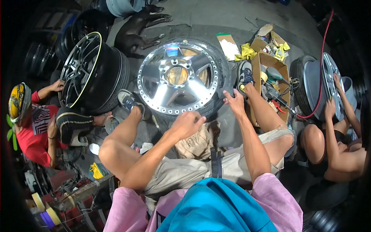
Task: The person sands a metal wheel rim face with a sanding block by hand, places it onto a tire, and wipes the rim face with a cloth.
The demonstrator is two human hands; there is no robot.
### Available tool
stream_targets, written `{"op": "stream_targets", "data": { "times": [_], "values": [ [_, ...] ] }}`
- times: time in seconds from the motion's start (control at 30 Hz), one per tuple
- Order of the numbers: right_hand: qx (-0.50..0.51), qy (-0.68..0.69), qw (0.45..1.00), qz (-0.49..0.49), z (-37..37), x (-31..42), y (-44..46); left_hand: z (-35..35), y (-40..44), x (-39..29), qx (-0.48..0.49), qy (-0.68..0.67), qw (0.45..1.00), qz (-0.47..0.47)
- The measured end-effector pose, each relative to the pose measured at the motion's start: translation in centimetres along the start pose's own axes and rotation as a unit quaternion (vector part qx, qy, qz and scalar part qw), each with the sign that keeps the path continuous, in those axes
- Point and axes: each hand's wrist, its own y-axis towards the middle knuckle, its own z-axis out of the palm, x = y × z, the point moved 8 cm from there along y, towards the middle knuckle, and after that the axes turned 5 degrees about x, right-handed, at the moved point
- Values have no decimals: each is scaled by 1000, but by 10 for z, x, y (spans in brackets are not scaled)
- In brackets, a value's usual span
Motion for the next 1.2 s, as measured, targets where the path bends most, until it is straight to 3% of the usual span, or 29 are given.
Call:
{"op": "stream_targets", "data": {
  "times": [0.03,0.1,0.23,0.43,0.63,0.7,1.0,1.1,1.2],
  "values": [
    [3,-2,1000,1,-1,0,2,-6,-1,0,-1,-3,1000,-2],
    [26,-182,983,0,-5,0,7,-35,-10,-7,-129,48,989,52],
    [5,-202,978,-53,-3,5,6,-40,-15,-1,-208,157,962,85],
    [30,-242,967,-74,0,7,-3,-10,0,14,-131,259,956,38],
    [15,-303,929,-209,9,4,-9,10,12,-5,-94,309,946,42],
    [117,-308,941,-76,12,-10,-13,16,16,-5,-91,308,946,42],
    [176,-366,911,-77,23,-26,-24,23,19,-10,-80,299,949,61],
    [202,-389,898,-42,25,-36,-27,13,14,-6,-134,289,944,89],
    [223,-430,875,-24,24,-59,-24,-10,12,6,-121,224,967,33]
  ]
}}
